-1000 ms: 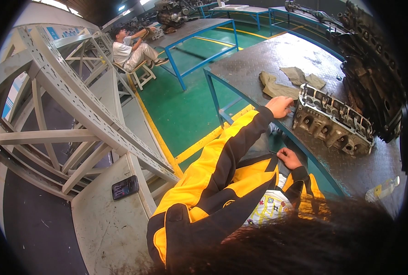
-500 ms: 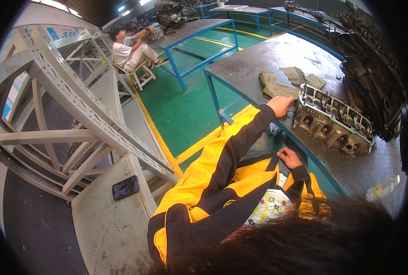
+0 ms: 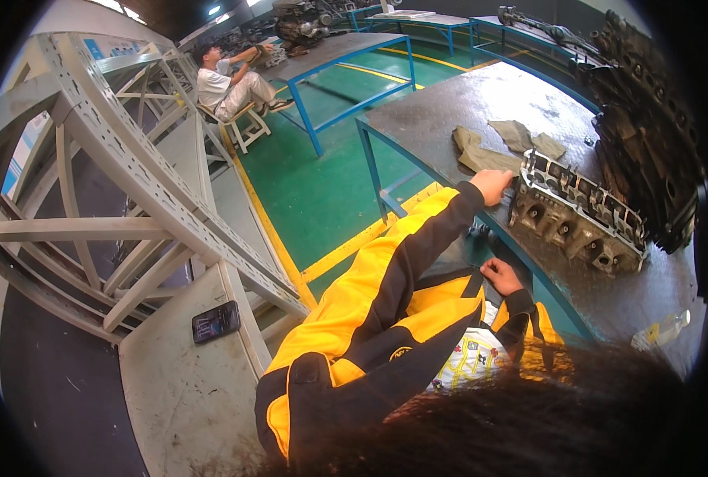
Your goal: The person disassembles an engine head on a workbench by hand and using a small metal rod to push out components, while seated in a workshop environment.
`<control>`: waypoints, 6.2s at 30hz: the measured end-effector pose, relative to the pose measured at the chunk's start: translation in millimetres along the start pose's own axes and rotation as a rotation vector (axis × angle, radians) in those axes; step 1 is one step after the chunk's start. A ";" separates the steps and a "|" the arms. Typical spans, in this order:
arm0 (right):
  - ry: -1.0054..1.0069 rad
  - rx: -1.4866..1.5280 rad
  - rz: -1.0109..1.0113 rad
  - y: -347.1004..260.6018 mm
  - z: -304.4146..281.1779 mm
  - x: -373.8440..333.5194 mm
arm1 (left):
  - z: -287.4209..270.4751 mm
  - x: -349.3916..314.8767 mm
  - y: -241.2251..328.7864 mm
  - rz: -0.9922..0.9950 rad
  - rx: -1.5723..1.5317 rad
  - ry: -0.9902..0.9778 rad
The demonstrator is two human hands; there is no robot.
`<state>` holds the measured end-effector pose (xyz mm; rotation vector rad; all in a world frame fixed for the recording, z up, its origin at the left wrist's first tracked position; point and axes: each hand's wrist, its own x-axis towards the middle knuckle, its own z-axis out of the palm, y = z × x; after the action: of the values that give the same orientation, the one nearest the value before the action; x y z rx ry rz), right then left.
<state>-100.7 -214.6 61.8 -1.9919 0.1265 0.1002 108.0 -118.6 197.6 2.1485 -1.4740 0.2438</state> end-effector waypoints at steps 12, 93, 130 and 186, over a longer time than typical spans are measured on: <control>0.010 -0.001 0.007 1.2 1.0 -2.4 | 0.9 8.5 3.1 -0.082 0.088 -0.122; -0.017 -0.006 -0.028 -2.6 -3.1 -1.4 | -4.6 5.0 6.7 -0.059 0.075 -0.134; 0.016 -0.003 -0.001 -3.3 -1.3 -3.1 | -9.3 -0.1 8.1 -0.033 0.040 -0.063; 0.024 0.002 -0.021 -3.2 -2.6 -2.1 | -14.5 -8.5 4.2 0.081 -0.048 -0.038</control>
<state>-102.3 -215.5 66.1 -1.9927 0.1211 0.0628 102.8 -105.5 207.6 2.0690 -1.5747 0.1952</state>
